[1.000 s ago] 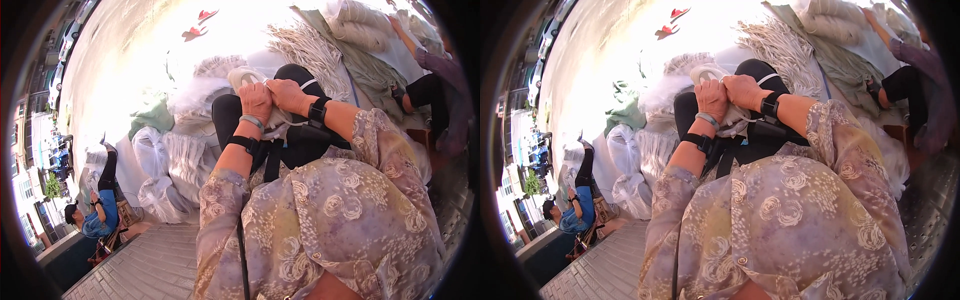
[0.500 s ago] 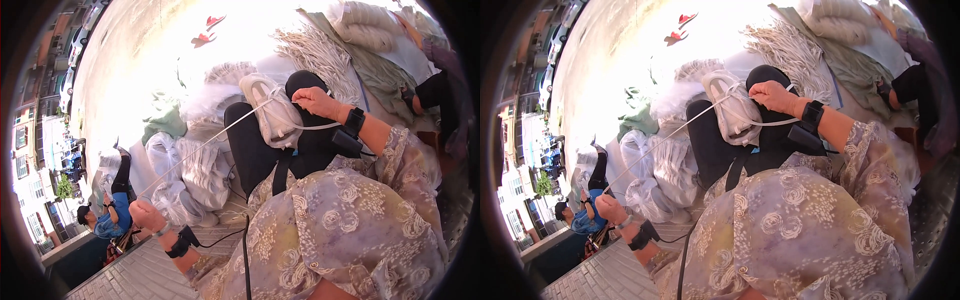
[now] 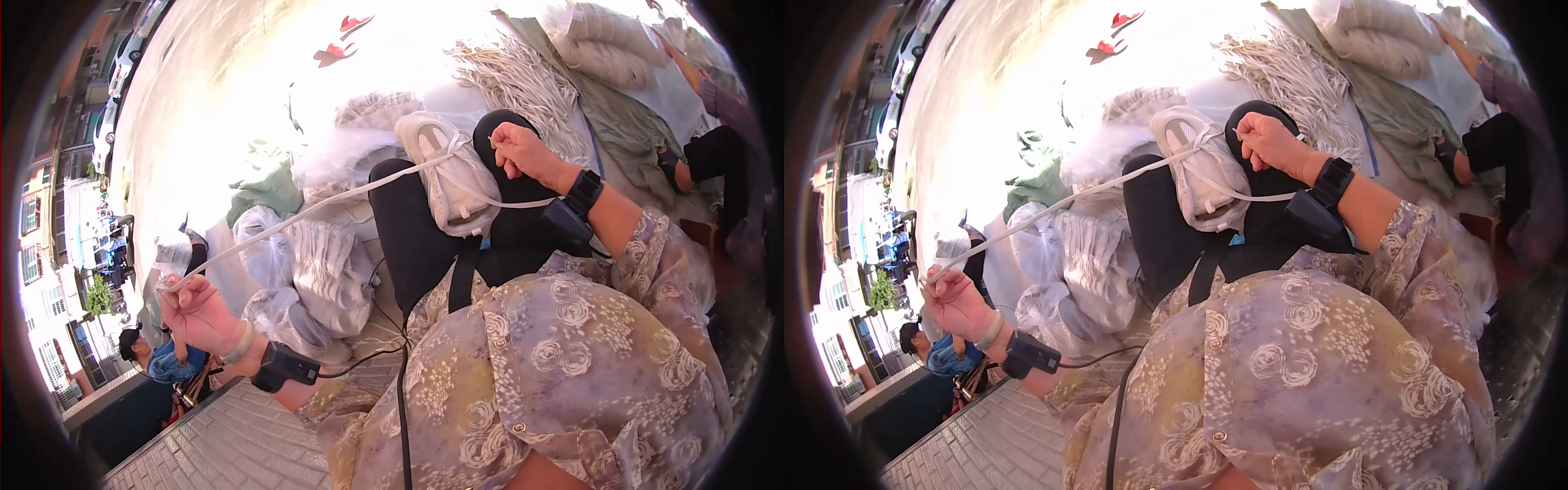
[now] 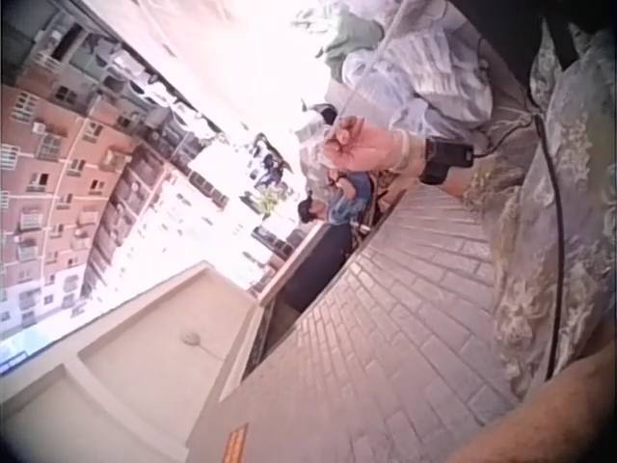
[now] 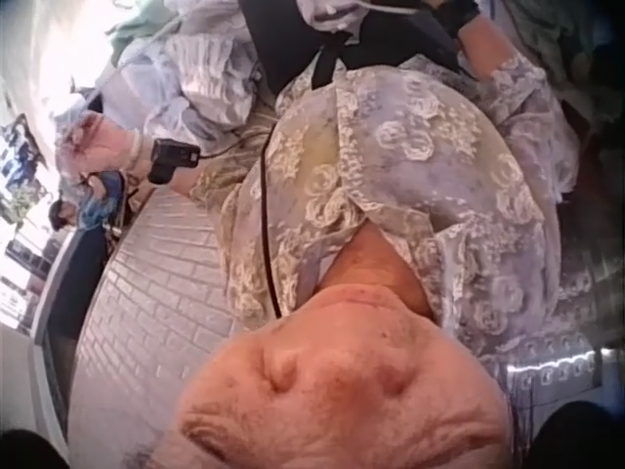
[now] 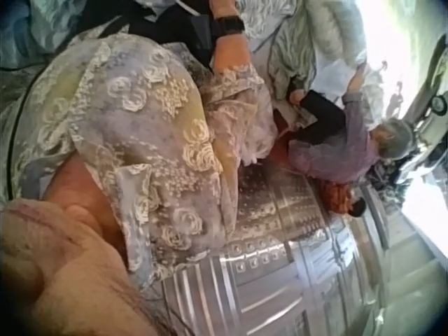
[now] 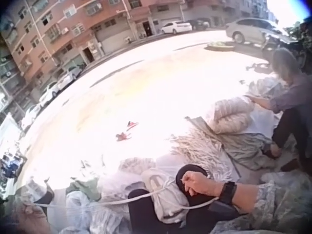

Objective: Lacing shoelaces on a pair of sneakers in an outdoor workshop environment.

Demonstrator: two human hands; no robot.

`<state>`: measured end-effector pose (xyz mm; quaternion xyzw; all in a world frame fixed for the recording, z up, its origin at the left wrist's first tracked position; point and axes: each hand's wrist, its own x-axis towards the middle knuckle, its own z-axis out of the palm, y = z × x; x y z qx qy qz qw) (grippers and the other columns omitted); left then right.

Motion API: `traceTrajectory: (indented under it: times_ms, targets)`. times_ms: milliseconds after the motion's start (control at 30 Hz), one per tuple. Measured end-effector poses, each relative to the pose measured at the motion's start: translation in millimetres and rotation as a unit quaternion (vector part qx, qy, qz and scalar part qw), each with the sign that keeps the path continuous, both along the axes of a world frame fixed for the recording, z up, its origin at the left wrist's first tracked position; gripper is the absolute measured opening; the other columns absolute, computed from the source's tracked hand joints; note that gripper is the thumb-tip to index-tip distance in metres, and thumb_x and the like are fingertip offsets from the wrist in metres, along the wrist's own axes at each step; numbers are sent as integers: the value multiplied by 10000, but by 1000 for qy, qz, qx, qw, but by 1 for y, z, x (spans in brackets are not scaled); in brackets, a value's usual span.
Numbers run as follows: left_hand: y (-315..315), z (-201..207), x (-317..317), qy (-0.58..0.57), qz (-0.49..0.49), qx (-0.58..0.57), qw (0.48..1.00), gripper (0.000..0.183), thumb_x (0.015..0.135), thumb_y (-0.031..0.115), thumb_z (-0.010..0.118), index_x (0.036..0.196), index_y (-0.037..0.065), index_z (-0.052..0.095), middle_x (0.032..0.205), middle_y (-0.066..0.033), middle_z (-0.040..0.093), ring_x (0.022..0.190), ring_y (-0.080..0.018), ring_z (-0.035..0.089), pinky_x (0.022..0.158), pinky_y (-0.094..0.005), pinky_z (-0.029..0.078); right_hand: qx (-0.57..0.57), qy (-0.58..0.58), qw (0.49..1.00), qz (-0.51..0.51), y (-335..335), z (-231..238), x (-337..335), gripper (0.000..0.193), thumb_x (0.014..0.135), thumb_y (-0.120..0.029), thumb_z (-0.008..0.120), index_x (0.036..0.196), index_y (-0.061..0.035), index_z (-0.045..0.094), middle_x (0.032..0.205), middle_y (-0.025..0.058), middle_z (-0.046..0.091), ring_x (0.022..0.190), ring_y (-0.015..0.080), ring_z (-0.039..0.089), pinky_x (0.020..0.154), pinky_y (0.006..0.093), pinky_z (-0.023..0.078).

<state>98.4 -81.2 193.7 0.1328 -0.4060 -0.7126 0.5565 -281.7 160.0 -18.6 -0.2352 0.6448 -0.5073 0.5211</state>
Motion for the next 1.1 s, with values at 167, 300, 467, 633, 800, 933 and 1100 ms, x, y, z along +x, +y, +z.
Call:
traceTrajectory:
  times_ms: [167, 300, 467, 633, 800, 933, 1100]
  targets:
    - [39, -83, -104, -251, -81, 157, 952, 158, 846, 146, 539, 711, 73, 498, 825, -120, 607, 546, -152, 543, 637, -309, 486, -37, -74, 996, 25, -4, 23, 19, 131, 897, -97, 453, 971, -17, 524, 672, 8, 541, 511, 44, 512, 463, 176, 409]
    - [87, -129, -163, -369, -126, 66, 919, 143, 832, 125, 531, 710, 51, 515, 881, -138, 616, 584, -168, 612, 620, -296, 516, -76, -70, 994, 37, -13, 37, 41, 92, 893, -95, 488, 949, -34, 528, 735, 3, 554, 587, 48, 525, 545, 178, 431]
    - [102, -121, -194, -227, -273, 93, 930, 114, 820, 96, 507, 720, 41, 512, 924, -192, 615, 600, -173, 619, 637, -309, 526, -137, -48, 989, -17, -4, 46, 43, 73, 878, -81, 513, 920, -22, 527, 740, 9, 547, 609, 59, 530, 564, 192, 440]
    - [115, -120, -213, -264, -357, 123, 887, 115, 839, 104, 501, 747, 36, 508, 885, -181, 623, 650, -183, 641, 650, -288, 528, -213, 6, 975, -62, 0, 41, 39, 85, 832, -58, 578, 896, -6, 558, 754, 17, 568, 644, 58, 545, 583, 200, 452]
    - [134, -139, -223, -347, -323, 158, 866, 215, 878, 220, 549, 797, 21, 537, 792, -107, 624, 699, -176, 645, 643, -257, 524, -178, 3, 979, -100, -1, 41, 38, 94, 789, -40, 616, 873, 3, 607, 767, 19, 606, 713, 55, 542, 647, 201, 453]
    - [137, -144, -222, -350, -347, 106, 863, 118, 861, 117, 574, 875, 5, 539, 824, -83, 612, 759, -169, 643, 693, -255, 521, -157, 23, 980, -122, 4, 35, 41, 73, 781, -48, 625, 838, -3, 620, 744, -11, 589, 699, 40, 513, 626, 199, 442]
    - [137, -151, -221, -373, -295, 49, 878, 87, 830, 26, 581, 897, 0, 533, 812, -70, 608, 692, -124, 614, 647, -215, 499, -139, -60, 982, -112, 3, 36, 41, 72, 784, -59, 630, 838, -13, 621, 744, -34, 579, 678, 32, 492, 597, 189, 424]
